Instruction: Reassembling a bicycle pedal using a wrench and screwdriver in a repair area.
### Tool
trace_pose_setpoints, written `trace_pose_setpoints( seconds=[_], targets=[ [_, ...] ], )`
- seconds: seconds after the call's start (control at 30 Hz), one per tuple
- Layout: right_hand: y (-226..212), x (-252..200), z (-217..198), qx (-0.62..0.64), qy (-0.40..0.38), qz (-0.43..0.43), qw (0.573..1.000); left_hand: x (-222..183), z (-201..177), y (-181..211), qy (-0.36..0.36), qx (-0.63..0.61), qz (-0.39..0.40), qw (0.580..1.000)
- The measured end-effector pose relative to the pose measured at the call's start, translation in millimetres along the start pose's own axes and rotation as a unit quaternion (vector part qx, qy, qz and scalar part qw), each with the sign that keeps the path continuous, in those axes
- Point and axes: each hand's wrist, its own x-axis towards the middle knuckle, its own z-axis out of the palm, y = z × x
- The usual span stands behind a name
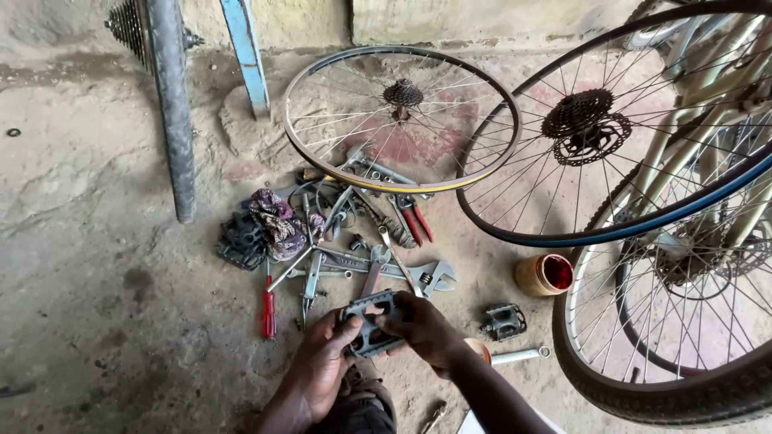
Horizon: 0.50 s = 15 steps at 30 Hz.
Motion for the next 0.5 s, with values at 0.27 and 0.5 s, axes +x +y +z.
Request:
trace_pose_setpoints(
  seconds=[0.27,0.5],
  targets=[
    [26,31,-22,0.047,0.136,-0.01,0.99,27,-92,-28,0.137,0.061,-0.054,0.987],
    [96,42,-137,-0.354,0.277,0.1,0.888,42,-271,-60,0.167,-0.006,-0.119,0.979]
  ],
)
